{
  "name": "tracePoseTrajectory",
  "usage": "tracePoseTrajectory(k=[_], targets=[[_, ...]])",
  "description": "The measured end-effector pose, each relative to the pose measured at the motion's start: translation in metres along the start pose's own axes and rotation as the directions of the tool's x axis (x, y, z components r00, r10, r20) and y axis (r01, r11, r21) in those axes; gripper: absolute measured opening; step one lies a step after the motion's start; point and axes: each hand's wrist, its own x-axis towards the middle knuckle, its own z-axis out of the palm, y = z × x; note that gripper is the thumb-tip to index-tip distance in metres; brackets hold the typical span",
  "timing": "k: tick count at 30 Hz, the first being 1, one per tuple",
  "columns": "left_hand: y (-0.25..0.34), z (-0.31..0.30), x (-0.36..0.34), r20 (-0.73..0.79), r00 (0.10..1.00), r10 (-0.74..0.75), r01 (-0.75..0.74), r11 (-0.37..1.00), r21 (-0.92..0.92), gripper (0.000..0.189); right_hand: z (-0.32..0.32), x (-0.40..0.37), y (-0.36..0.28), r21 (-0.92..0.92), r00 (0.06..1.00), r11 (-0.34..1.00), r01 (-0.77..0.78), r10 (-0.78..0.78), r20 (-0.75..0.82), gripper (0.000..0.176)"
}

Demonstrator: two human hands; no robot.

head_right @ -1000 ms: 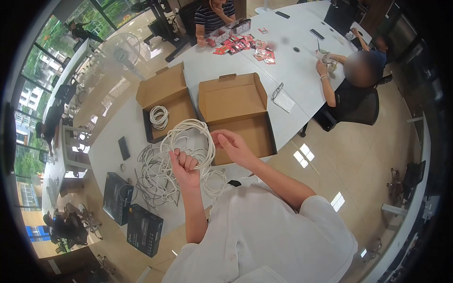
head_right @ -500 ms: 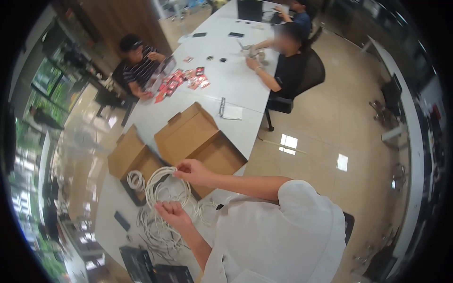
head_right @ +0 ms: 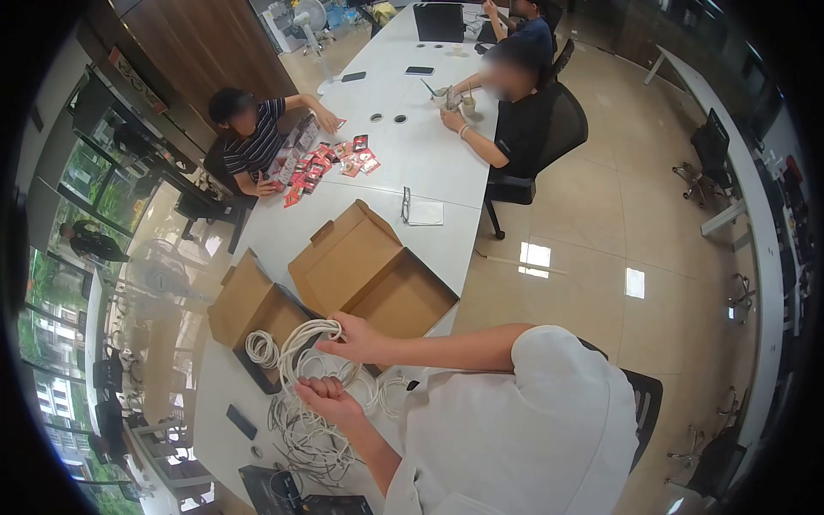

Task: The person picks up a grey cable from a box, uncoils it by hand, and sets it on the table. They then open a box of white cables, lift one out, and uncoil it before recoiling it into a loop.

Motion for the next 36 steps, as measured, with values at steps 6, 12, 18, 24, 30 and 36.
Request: tracePoseTrajectory(k=[6,12,18,24,30,36], targets=[[-0.005,-0.014,0.002,0.021,0.994,0.104,-0.106,0.984,0.141,0.031,0.000,-0.002,-0.009,-0.097,0.998,0.994,0.054,-0.056,-0.021,0.029],[-0.016,-0.012,-0.003,0.047,0.956,0.288,-0.280,0.858,0.430,0.035,0.003,-0.001,-0.020,-0.084,0.995,0.996,-0.043,0.035,-0.091,0.025],[-0.018,-0.014,-0.007,0.157,0.944,0.291,-0.331,0.834,0.441,0.023,-0.001,0.011,-0.002,-0.083,0.998,0.996,-0.037,0.032,-0.062,0.021],[-0.007,-0.034,-0.001,0.137,0.964,0.228,-0.265,0.850,0.455,0.021,0.011,0.006,0.034,-0.052,0.995,0.998,0.032,-0.036,-0.091,0.026],[0.001,-0.047,-0.001,0.096,0.964,0.250,-0.262,0.811,0.524,0.025,0.013,-0.001,0.039,-0.077,0.992,0.992,-0.105,0.109,0.059,0.037],[0.020,-0.088,0.009,-0.091,0.959,0.268,-0.193,0.854,0.482,0.026,0.014,-0.002,0.056,0.040,0.861,0.932,-0.361,0.316,0.398,0.046]])
